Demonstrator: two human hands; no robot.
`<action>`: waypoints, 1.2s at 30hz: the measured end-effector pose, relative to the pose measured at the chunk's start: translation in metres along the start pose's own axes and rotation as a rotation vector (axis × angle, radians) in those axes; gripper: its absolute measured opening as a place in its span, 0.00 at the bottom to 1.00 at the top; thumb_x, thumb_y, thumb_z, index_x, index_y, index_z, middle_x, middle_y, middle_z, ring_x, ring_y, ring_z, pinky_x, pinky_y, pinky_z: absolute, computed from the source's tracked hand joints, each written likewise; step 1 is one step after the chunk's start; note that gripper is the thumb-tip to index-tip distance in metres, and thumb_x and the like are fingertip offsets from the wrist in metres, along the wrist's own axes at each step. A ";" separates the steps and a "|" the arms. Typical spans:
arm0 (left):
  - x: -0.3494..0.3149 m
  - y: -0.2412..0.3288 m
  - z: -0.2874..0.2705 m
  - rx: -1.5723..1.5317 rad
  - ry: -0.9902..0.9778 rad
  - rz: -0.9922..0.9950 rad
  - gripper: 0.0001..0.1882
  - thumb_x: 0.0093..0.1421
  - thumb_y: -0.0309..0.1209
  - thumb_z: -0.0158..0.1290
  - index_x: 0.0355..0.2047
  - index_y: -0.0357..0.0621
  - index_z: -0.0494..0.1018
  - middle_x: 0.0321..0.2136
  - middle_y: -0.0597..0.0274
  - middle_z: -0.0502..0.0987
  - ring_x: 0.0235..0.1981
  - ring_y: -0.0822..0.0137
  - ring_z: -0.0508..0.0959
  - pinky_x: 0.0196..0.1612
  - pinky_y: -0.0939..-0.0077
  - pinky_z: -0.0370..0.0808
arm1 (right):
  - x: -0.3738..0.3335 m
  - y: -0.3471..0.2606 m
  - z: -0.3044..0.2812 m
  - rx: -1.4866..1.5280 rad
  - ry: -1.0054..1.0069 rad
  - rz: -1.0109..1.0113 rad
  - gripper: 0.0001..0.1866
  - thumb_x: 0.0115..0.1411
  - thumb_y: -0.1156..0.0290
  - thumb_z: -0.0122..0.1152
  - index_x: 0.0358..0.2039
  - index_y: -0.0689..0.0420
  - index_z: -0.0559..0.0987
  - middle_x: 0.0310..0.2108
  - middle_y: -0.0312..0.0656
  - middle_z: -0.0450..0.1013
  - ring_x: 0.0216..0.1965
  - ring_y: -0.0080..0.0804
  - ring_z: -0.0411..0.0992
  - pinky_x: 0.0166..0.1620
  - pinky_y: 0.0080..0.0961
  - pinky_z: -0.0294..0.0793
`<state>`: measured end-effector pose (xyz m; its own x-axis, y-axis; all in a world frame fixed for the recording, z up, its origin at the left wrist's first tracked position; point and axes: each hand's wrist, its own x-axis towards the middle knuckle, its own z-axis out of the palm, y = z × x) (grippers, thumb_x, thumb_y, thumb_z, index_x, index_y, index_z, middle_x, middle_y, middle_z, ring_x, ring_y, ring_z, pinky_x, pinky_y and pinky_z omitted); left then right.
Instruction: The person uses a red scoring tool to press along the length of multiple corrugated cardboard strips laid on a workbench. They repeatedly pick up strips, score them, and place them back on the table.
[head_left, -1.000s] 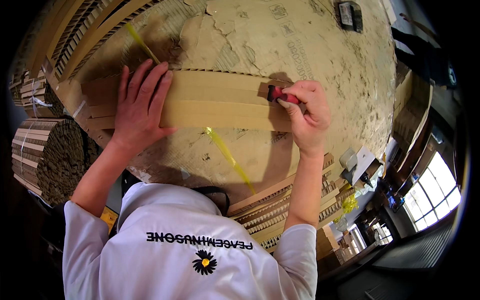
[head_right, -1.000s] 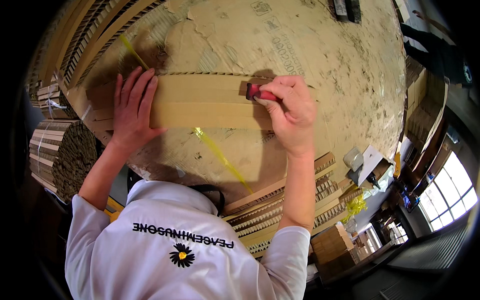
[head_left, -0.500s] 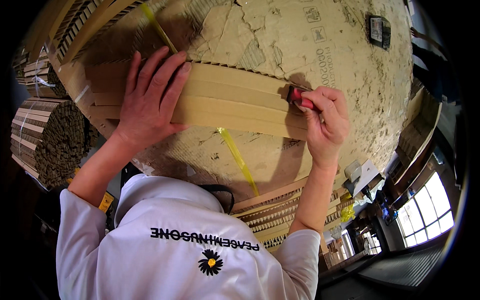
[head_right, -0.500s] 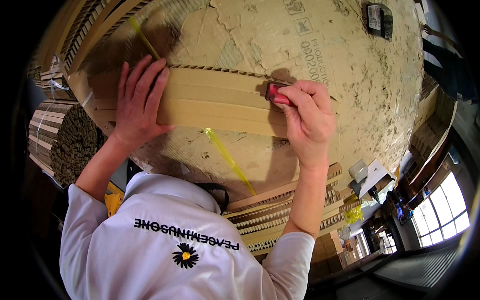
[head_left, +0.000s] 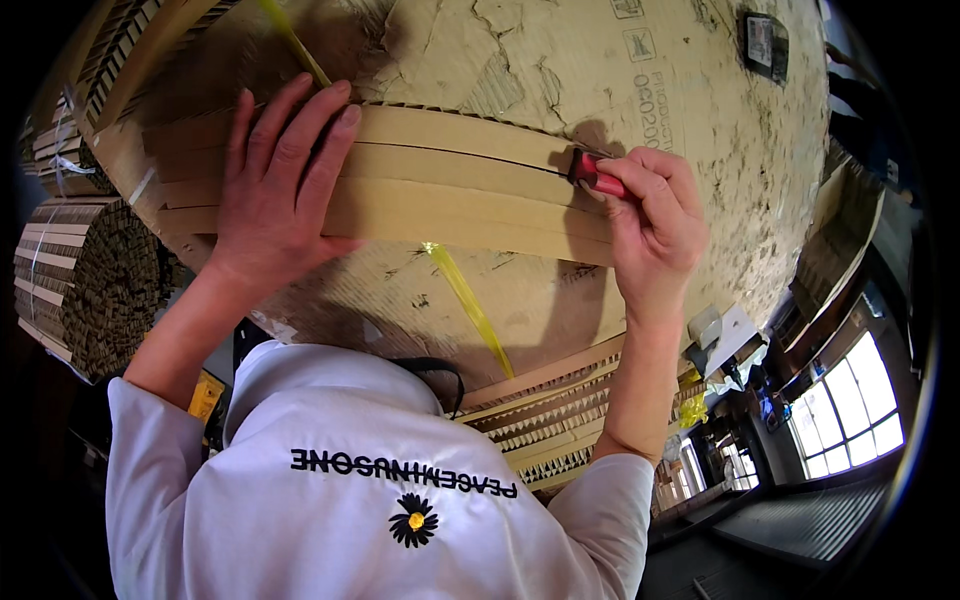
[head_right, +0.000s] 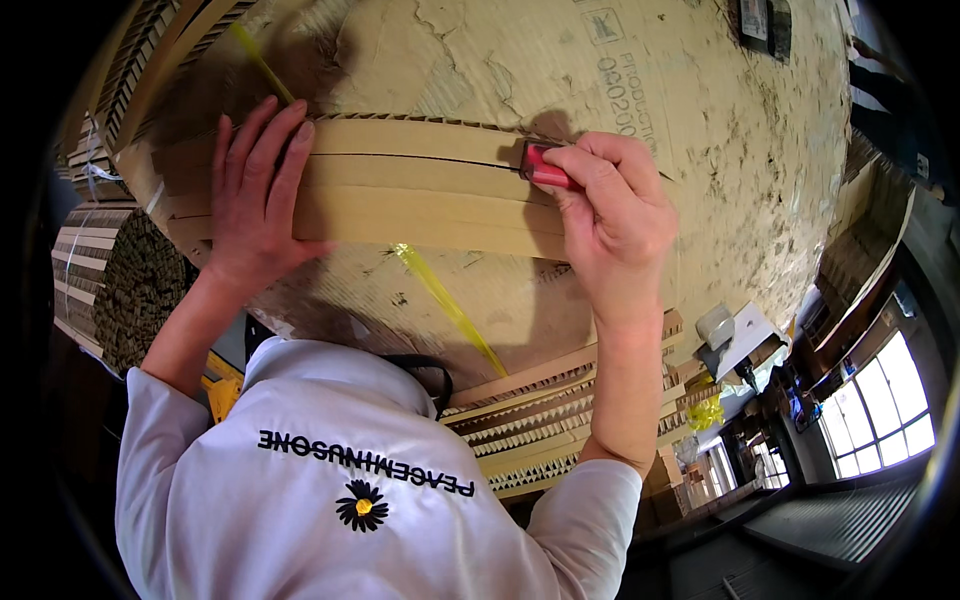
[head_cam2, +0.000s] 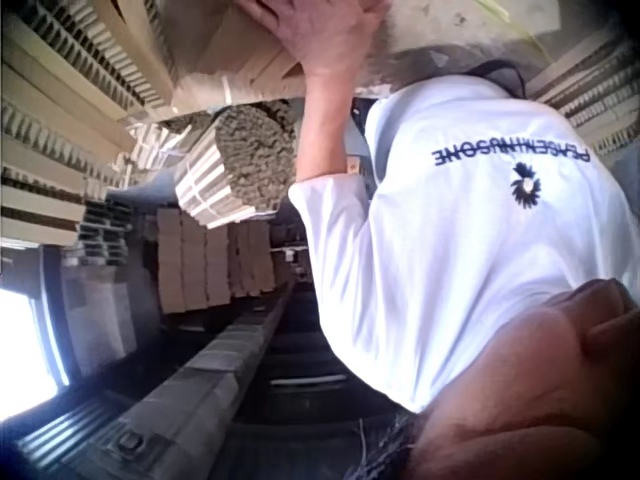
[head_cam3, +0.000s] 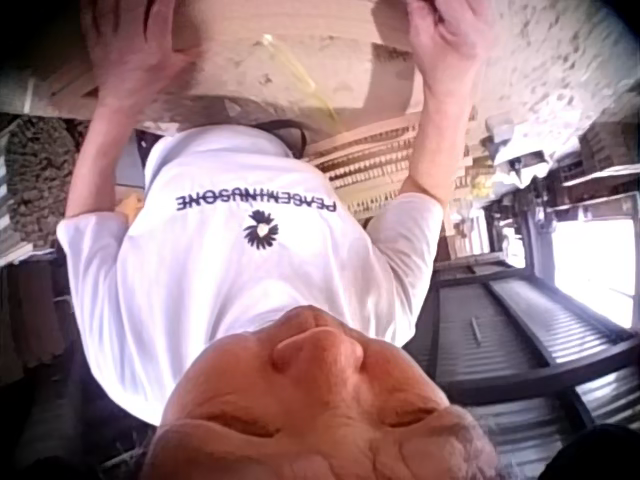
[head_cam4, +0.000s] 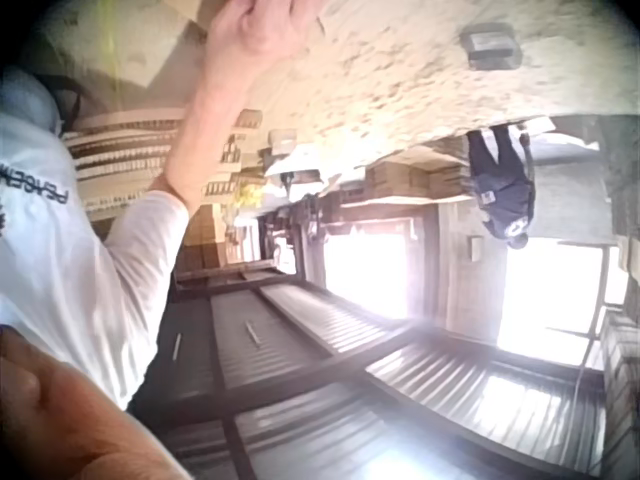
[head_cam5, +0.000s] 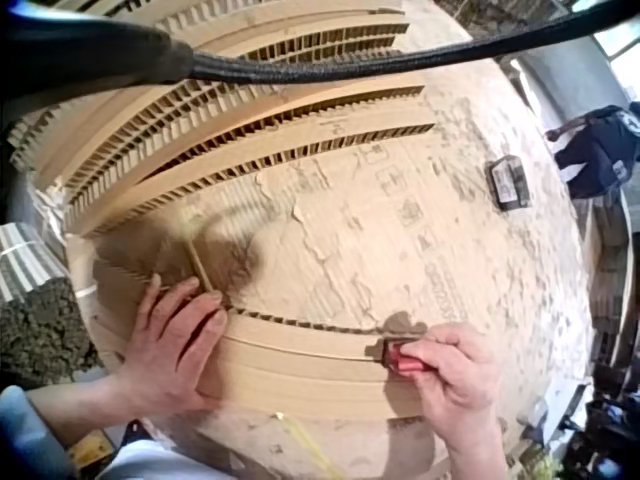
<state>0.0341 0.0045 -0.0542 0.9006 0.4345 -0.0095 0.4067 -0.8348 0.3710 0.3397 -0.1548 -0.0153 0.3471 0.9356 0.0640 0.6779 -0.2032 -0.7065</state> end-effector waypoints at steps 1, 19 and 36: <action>0.000 0.000 0.000 0.003 0.000 -0.002 0.67 0.27 0.44 0.77 0.70 0.42 0.60 0.70 0.51 0.62 0.70 0.42 0.64 0.72 0.32 0.53 | 0.000 0.000 -0.001 0.003 -0.008 0.004 0.14 0.51 0.87 0.72 0.38 0.60 0.86 0.36 0.42 0.77 0.34 0.32 0.78 0.36 0.23 0.78; 0.002 0.002 0.001 0.031 0.052 0.006 0.56 0.39 0.47 0.73 0.69 0.44 0.64 0.70 0.54 0.64 0.69 0.45 0.66 0.72 0.34 0.55 | 0.003 0.003 0.001 -0.079 -0.010 -0.061 0.15 0.48 0.87 0.73 0.36 0.58 0.86 0.36 0.42 0.79 0.33 0.34 0.79 0.34 0.25 0.79; 0.002 0.002 0.001 0.017 0.017 0.028 0.69 0.25 0.37 0.78 0.71 0.43 0.58 0.71 0.47 0.61 0.70 0.39 0.63 0.71 0.30 0.55 | -0.056 0.015 -0.018 0.484 0.366 0.296 0.12 0.58 0.87 0.68 0.42 0.62 0.83 0.44 0.44 0.73 0.39 0.32 0.76 0.39 0.28 0.83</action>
<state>0.0367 0.0038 -0.0544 0.9089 0.4166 0.0169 0.3840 -0.8522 0.3553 0.3420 -0.2149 -0.0165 0.7287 0.6848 -0.0062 0.1836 -0.2041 -0.9616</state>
